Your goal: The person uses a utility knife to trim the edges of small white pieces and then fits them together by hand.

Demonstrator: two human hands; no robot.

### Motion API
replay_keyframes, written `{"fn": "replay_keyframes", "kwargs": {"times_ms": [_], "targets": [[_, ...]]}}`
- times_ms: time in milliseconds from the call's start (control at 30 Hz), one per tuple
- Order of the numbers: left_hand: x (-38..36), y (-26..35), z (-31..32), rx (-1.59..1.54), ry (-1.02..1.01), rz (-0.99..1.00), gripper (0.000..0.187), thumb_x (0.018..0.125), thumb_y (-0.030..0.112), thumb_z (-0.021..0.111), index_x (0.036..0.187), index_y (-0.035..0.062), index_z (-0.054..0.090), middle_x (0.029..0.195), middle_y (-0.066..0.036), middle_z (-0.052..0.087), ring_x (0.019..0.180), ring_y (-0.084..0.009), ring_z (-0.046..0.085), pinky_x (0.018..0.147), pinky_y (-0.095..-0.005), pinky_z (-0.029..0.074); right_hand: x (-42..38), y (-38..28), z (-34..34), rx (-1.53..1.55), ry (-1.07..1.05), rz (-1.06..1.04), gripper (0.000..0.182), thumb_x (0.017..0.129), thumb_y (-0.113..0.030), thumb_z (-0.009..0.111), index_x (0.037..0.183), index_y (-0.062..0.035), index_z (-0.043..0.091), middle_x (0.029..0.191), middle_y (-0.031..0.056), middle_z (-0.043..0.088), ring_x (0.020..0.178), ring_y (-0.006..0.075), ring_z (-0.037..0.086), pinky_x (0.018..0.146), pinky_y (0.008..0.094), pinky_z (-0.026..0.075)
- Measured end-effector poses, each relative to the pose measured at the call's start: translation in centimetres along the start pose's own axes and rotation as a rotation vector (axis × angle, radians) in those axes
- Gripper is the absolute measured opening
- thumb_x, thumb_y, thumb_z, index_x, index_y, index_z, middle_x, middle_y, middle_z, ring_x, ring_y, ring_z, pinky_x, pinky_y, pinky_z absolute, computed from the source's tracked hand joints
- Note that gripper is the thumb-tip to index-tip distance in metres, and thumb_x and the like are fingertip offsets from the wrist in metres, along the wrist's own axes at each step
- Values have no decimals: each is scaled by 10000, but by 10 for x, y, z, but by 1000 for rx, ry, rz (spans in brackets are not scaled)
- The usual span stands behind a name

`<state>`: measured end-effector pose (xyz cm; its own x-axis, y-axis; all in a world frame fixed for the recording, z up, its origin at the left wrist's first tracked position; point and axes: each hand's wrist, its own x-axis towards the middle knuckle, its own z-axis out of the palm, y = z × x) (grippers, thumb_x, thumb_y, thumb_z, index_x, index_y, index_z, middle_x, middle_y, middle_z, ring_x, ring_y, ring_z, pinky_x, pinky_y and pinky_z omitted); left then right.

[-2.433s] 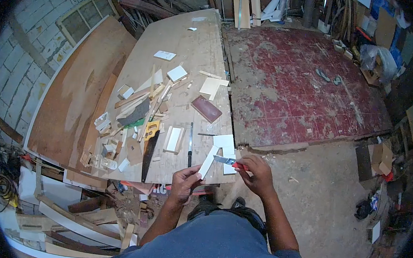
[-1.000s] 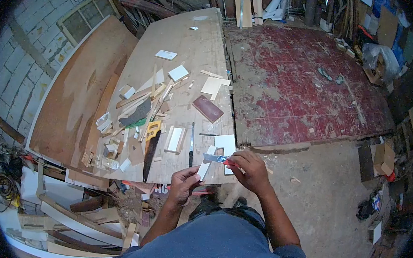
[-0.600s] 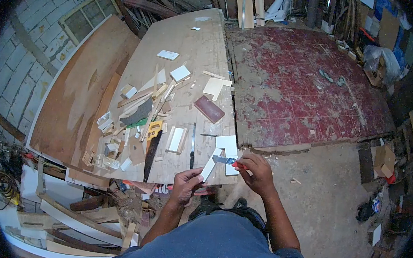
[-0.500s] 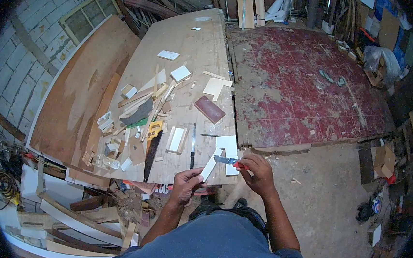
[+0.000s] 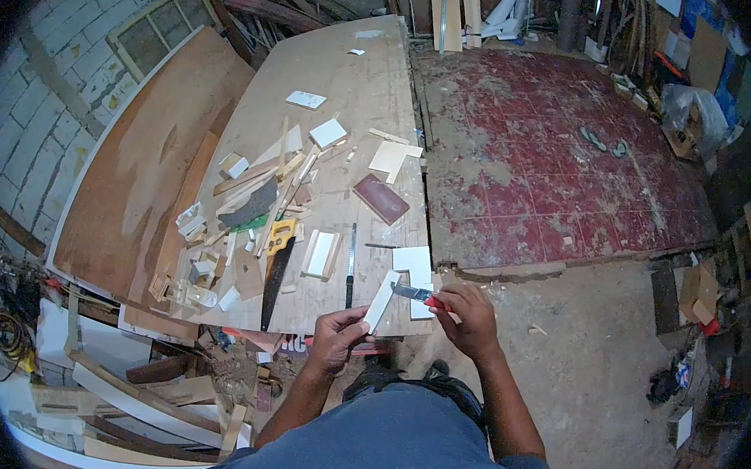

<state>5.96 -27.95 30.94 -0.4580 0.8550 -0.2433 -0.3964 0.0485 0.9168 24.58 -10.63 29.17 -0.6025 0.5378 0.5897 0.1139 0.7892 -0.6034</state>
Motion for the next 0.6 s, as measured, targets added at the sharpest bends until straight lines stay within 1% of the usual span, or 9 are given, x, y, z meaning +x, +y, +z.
{"fn": "replay_keyframes", "kwargs": {"times_ms": [33, 100, 133, 167, 233, 367, 433, 533, 600], "targets": [[-1, -1, 0, 22, -8, -8, 324, 871, 31, 653, 1184, -50, 631, 950, -113, 694, 742, -118, 656, 648, -224, 553, 2, -5, -1, -2, 1, 5, 266, 755, -106, 755, 998, -85, 650, 990, 83, 663, 879, 278, 633, 741, 402, 491], [-1, -3, 3, 32, -23, -10, 322, 870, 35, 656, 1180, -50, 633, 953, -112, 694, 739, -117, 657, 651, -225, 555, 13, -13, -3, -33, -10, -82, 271, 747, -96, 753, 1000, -88, 656, 987, 80, 663, 874, 275, 632, 730, 396, 486], [-1, -4, 4, 40, -34, -5, 320, 869, 40, 660, 1176, -50, 635, 956, -111, 693, 735, -116, 657, 653, -226, 556, 17, -14, -3, -40, -24, -119, 335, 690, -48, 780, 994, -71, 640, 1023, 122, 662, 851, 293, 642, 715, 390, 505], [0, -4, 3, 42, -35, -4, 320, 869, 40, 660, 1176, -50, 635, 956, -111, 693, 735, -116, 657, 653, -226, 556, 19, -14, -2, -41, -21, -119, 335, 690, -48, 780, 994, -71, 640, 1023, 122, 662, 851, 293, 642, 715, 390, 505], [2, -4, 1, 45, -28, -9, 341, 868, 46, 662, 1194, -46, 626, 965, -111, 690, 741, -115, 657, 651, -221, 547, 22, -14, -1, -29, -6, -108, 267, 751, -101, 753, 1000, -91, 656, 1001, 68, 661, 871, 265, 633, 699, 376, 477], [2, 0, -2, 68, -46, -22, 328, 867, 52, 659, 1174, -59, 627, 964, -102, 682, 754, -106, 647, 654, -220, 537, 26, -15, 0, -41, -3, -137, 267, 749, -104, 755, 997, -95, 655, 1003, 63, 660, 862, 263, 635, 684, 371, 475], [5, -4, -6, 89, -190, -7, 276, 876, 59, 649, 1119, -69, 632, 941, -82, 667, 770, -102, 631, 678, -230, 531, 26, -16, 1, -44, -29, -147, 268, 746, -101, 756, 992, -96, 651, 995, 63, 657, 856, 267, 635, 689, 380, 479], [3, 3, 0, 86, -194, -40, 224, 891, 76, 637, 1064, -66, 635, 913, -64, 650, 778, -103, 619, 698, -243, 529, 30, -17, 2, -31, -31, -170, 307, 707, -69, 780, 978, -77, 637, 1003, 92, 666, 819, 271, 626, 687, 376, 485], [3, 8, 7, 76, -159, -57, 229, 897, 95, 639, 1066, -60, 639, 905, -62, 651, 776, -103, 617, 700, -248, 528, 30, -15, 3, -18, -32, -168, 306, 707, -72, 782, 975, -78, 636, 1001, 92, 665, 827, 273, 627, 690, 378, 484]]}}
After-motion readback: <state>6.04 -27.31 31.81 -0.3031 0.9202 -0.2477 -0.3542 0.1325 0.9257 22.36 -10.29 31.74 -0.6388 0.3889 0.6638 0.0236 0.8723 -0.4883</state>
